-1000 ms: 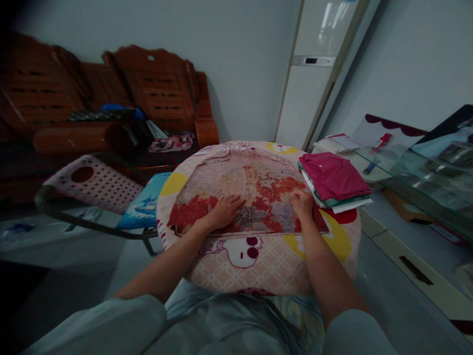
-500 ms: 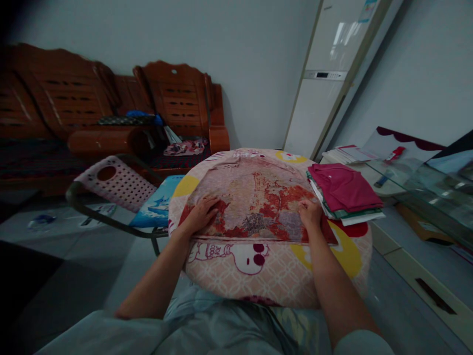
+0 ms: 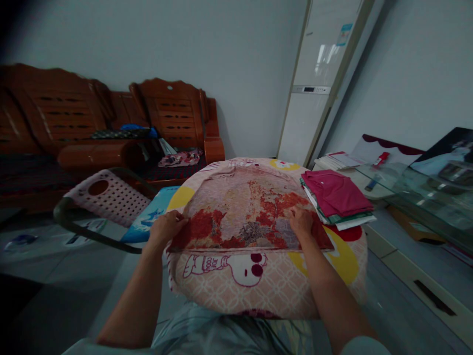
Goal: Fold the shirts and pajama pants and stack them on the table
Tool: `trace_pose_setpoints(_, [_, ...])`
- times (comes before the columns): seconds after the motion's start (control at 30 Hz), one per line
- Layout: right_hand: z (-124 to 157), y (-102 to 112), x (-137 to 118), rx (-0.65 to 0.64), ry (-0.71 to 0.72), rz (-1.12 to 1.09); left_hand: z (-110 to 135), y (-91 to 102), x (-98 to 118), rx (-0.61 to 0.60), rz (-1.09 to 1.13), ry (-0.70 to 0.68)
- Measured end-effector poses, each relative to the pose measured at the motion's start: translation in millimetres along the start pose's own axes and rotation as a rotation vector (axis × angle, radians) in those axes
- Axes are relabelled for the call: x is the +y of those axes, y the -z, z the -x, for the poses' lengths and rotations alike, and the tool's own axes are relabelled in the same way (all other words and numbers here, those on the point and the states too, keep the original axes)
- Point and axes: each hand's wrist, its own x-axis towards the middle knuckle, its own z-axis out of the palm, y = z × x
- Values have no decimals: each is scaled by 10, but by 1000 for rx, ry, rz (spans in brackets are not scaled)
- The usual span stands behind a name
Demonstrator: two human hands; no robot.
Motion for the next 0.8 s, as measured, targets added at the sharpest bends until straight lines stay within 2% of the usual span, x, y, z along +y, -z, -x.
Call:
trace_pose_setpoints(0.13, [20, 59, -109, 10, 40, -40, 55, 82, 23, -81, -4, -98])
trace_pose_setpoints(0.2, [21, 100, -239, 20, 65, -139, 81, 128, 109, -71, 49, -170])
trace_pose_setpoints(0.27, [36, 128, -460, -34, 115, -298, 117, 154, 270, -31, 131, -234])
trace_pose_setpoints(0.33, [82, 124, -759, -210, 147, -518, 174, 137, 489, -19, 233, -309])
trace_pose_setpoints(0.4, [158, 80, -1084, -485, 66, -744, 254, 79, 711, -56, 325, -393])
trace_pose_setpoints(0.47, [244, 11, -1368, -704, -42, -923, 339, 17, 873, -151, 398, -483])
trace_pose_setpoints(0.53, [317, -57, -1562, -817, -75, -999, 386, 6, 947, -301, 458, -598])
trace_pose_setpoints(0.6, [364, -101, -1663, -830, -44, -1005, 345, 75, 958, -416, 488, -702])
trace_pose_setpoints(0.67, [395, -117, -1708, -793, 48, -947, 181, 202, 969, -362, 461, -723])
trace_pose_setpoints(0.77, [444, -115, -1753, -704, 207, -811, -284, 355, 1103, -38, 349, -604])
trace_pose_setpoints(0.8, [466, -113, -1771, -679, 249, -777, -474, 363, 1183, 27, 311, -556])
